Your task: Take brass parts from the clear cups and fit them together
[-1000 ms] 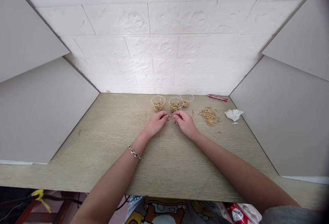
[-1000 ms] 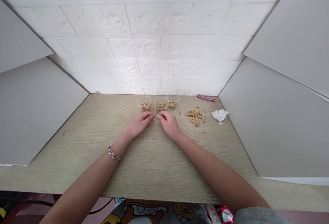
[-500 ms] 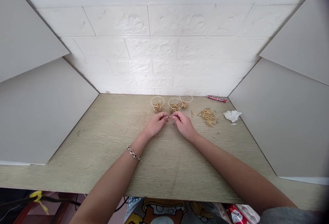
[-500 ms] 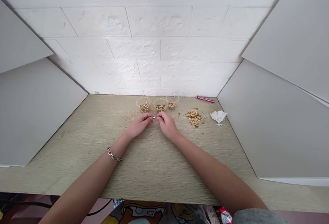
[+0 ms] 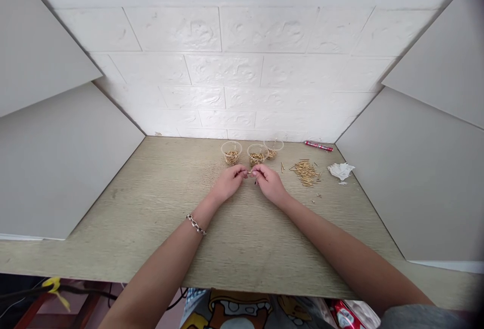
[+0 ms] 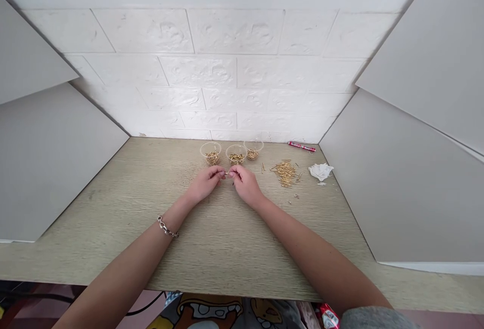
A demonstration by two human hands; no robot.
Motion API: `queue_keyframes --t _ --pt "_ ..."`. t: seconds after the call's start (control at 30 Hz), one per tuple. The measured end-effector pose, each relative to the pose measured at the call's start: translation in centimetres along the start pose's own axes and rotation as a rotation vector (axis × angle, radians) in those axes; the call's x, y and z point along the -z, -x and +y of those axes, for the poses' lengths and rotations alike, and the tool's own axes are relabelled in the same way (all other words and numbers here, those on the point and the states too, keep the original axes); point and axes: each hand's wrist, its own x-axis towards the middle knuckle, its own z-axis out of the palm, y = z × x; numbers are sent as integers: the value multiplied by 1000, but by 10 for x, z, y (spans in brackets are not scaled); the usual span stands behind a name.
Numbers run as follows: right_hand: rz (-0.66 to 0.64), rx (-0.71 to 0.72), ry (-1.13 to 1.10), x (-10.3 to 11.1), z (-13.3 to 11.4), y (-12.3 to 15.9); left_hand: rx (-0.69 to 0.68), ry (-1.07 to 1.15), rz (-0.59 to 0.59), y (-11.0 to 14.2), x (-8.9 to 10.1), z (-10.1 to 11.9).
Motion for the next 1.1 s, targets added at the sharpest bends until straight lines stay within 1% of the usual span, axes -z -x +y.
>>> queue_keyframes --t 0.1,0.2,0.33,0.53,0.6,0.67,0.83,0.97,1.03,1.1 --pt "5 -4 -10 0 0 0 -28 -52 62 1 -3 3" --pt "25 6 -5 -1 0 1 -24 -86 115 2 -8 4" --pt "69 25 37 -1 1 1 45 -60 169 2 -14 6" --pt "109 43 79 -2 1 2 133 18 194 3 -19 7" --pt "120 49 92 -2 1 3 156 94 196 3 -20 7" --pt "133 63 108 -3 0 3 179 218 187 3 -21 8" --pt "158 100 159 -2 -3 6 241 577 104 4 -24 9" --pt "158 108 128 -1 -5 8 306 811 34 4 -23 6" --pt "152 98 97 -1 -6 9 339 896 -7 4 -22 6" --pt "135 83 68 -2 -6 9 360 936 -37 4 -19 7"
